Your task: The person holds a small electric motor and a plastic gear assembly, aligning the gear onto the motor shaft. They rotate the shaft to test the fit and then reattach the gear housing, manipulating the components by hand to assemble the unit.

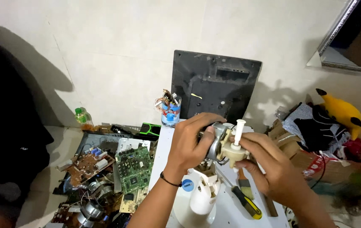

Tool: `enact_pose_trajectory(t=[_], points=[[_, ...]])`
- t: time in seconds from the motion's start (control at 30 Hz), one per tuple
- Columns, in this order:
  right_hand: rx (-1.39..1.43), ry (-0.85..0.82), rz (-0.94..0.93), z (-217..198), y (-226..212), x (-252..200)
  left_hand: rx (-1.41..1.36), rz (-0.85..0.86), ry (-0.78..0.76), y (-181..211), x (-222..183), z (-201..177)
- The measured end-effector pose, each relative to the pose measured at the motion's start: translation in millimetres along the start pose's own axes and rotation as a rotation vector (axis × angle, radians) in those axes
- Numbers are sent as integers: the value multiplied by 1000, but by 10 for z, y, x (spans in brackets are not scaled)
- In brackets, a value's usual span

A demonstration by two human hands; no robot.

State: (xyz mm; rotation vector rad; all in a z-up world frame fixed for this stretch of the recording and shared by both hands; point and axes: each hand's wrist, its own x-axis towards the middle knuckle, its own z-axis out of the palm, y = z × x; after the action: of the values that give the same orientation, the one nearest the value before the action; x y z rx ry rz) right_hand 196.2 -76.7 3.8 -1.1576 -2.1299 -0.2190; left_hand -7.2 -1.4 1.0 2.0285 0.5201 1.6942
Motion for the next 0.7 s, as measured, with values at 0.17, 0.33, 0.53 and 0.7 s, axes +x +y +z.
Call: enact_pose_trajectory(t=[0.17,0.33,0.53,0.7], points=[[14,8,21,32,13,-42,1,-1,-20,-15,0,-13],[4,89,140,136,21,-148,7,-1,-6,19,-31,-34],[-24,88,137,105,-59,-125,-19,45,4,17,-58,-68],[17,51,46,79,6,-126,-30,43,-3,3,-72,-74]])
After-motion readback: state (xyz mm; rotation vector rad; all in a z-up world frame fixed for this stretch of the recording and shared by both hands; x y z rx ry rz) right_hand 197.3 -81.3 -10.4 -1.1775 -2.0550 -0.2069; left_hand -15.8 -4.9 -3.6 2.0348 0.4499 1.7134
